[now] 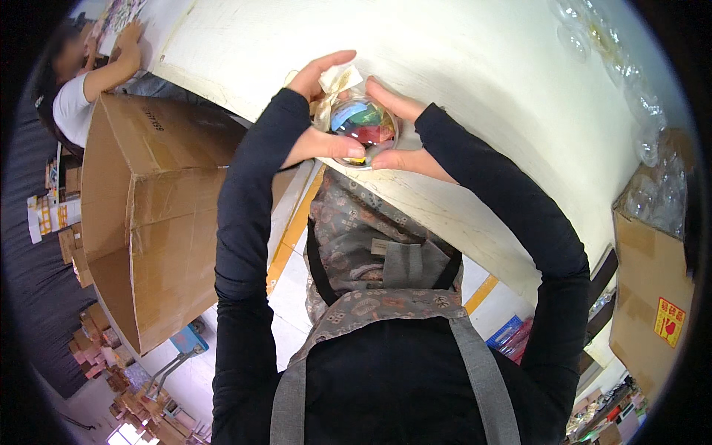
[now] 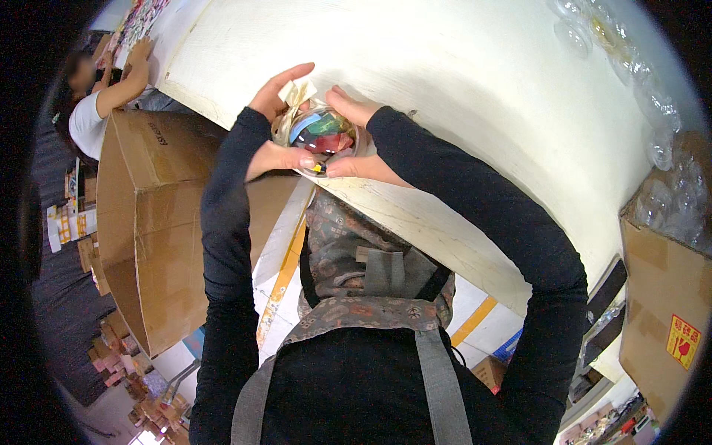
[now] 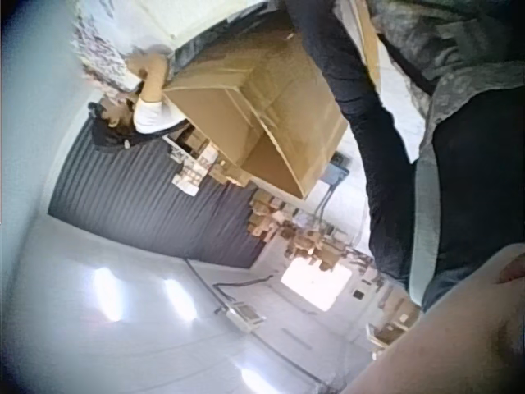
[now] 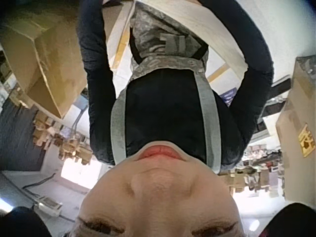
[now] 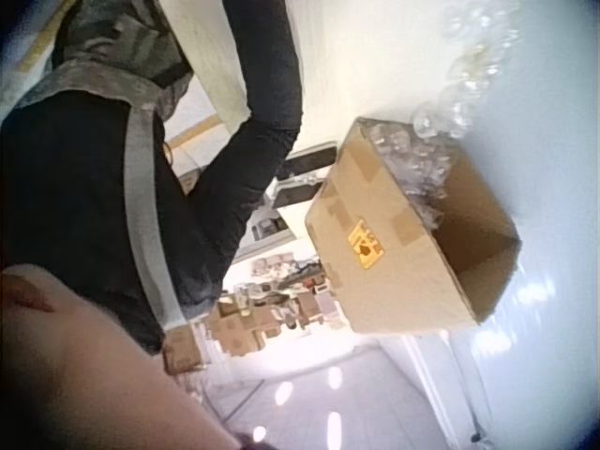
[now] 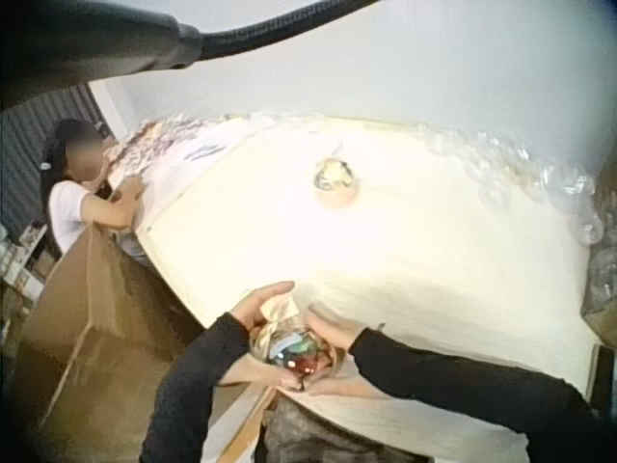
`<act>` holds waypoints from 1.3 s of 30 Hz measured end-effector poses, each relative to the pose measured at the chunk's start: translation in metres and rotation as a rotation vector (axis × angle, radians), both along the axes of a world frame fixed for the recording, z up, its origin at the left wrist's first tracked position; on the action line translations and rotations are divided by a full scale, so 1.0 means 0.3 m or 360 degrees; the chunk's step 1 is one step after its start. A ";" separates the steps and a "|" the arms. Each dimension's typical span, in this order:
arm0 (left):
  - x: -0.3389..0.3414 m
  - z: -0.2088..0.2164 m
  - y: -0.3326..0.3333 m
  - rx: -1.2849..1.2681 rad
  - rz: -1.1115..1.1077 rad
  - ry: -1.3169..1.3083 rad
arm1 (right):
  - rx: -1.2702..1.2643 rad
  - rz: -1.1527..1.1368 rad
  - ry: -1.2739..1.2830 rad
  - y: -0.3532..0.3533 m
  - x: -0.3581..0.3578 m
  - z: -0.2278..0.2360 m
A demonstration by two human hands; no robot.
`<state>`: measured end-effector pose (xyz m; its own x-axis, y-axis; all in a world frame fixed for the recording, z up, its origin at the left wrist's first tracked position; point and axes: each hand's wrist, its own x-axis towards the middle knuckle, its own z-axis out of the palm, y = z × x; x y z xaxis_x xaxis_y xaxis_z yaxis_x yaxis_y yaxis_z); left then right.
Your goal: The person fills small clear plastic containers with colorful candies, ties a ribbon around the top, and places the finished items into a large cardboard box. The person repeats this process for multiple containers.
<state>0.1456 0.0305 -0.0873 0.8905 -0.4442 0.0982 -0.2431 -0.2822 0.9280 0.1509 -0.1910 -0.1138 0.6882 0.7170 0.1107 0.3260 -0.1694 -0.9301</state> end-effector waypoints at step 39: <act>-0.008 0.116 -0.003 0.0566 0.0234 0.0276 | -0.0350 -0.0012 0.0002 0.016 -0.004 0.072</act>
